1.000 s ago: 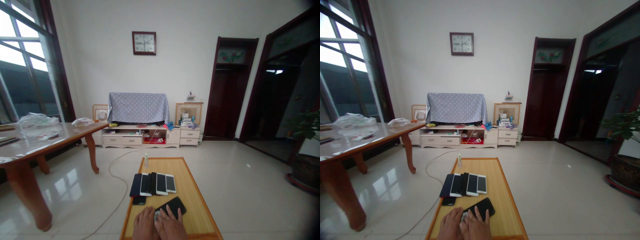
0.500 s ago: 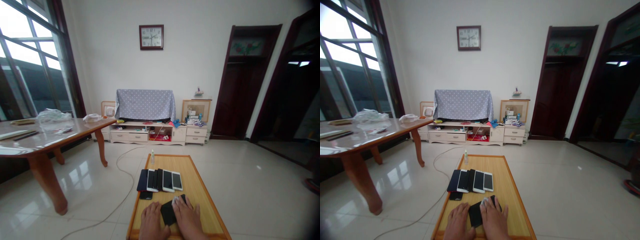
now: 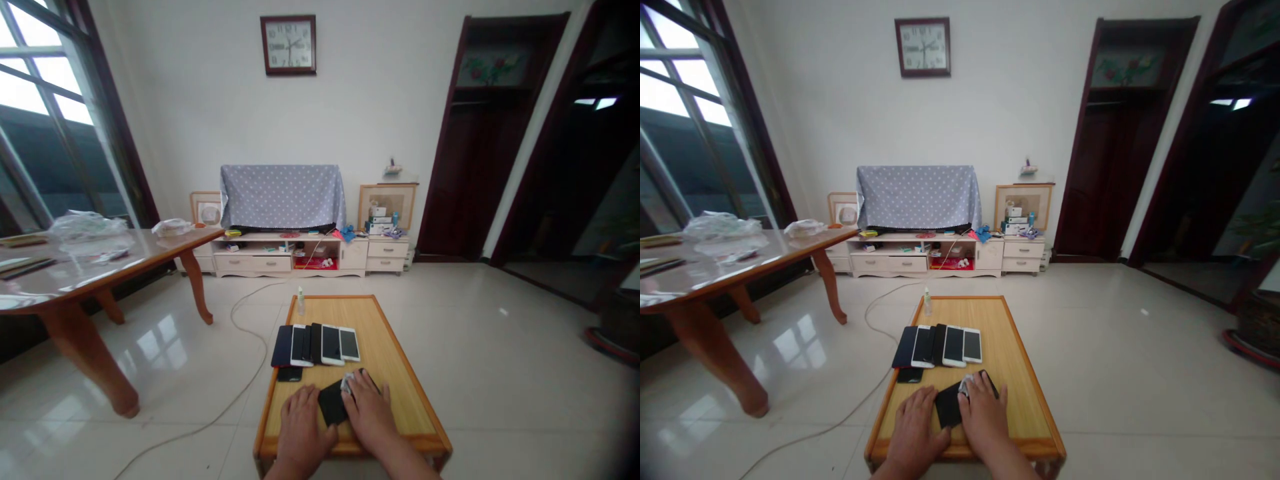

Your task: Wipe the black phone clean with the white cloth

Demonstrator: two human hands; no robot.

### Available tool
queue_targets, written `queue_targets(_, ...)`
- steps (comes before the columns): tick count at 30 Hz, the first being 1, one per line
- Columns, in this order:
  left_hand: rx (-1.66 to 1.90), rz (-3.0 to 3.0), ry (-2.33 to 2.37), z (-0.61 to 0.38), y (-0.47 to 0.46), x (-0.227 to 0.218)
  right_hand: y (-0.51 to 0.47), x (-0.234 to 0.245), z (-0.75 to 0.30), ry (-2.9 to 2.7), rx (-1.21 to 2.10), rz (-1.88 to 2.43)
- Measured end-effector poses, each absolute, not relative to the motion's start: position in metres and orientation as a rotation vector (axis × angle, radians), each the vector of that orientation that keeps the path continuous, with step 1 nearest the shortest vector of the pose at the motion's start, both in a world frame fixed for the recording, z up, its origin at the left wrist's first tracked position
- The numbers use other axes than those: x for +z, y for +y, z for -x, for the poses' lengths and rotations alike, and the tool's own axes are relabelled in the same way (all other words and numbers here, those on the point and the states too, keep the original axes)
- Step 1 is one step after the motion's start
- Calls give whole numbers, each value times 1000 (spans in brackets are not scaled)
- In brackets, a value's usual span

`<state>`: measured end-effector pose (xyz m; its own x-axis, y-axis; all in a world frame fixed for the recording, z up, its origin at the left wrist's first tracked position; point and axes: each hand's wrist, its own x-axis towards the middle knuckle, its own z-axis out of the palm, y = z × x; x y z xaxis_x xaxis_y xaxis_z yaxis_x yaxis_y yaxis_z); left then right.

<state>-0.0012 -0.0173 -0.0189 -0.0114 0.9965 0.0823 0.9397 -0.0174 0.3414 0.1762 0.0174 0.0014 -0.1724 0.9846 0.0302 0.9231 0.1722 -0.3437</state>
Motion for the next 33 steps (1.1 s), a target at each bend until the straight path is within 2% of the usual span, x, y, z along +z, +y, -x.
queue_targets(8, 492, -2091, 2065, -1, -15, -20, -7, -3, -154, -2346, 404, 1537)
queue_targets(15, 485, -2087, 2024, -3, -15, -16, 22, 4, -173, -2209, 368, 1896)
queue_targets(22, 556, -2105, 2051, -1, -14, -24, 7, -4, -152, -2417, 451, 1543)
queue_targets(28, 526, -2112, 2038, 0, -13, -23, 22, 3, -159, -2269, 439, 1870)
queue_targets(33, 544, -2100, 2064, -2, -10, -25, 13, -3, -153, -2372, 505, 1612)
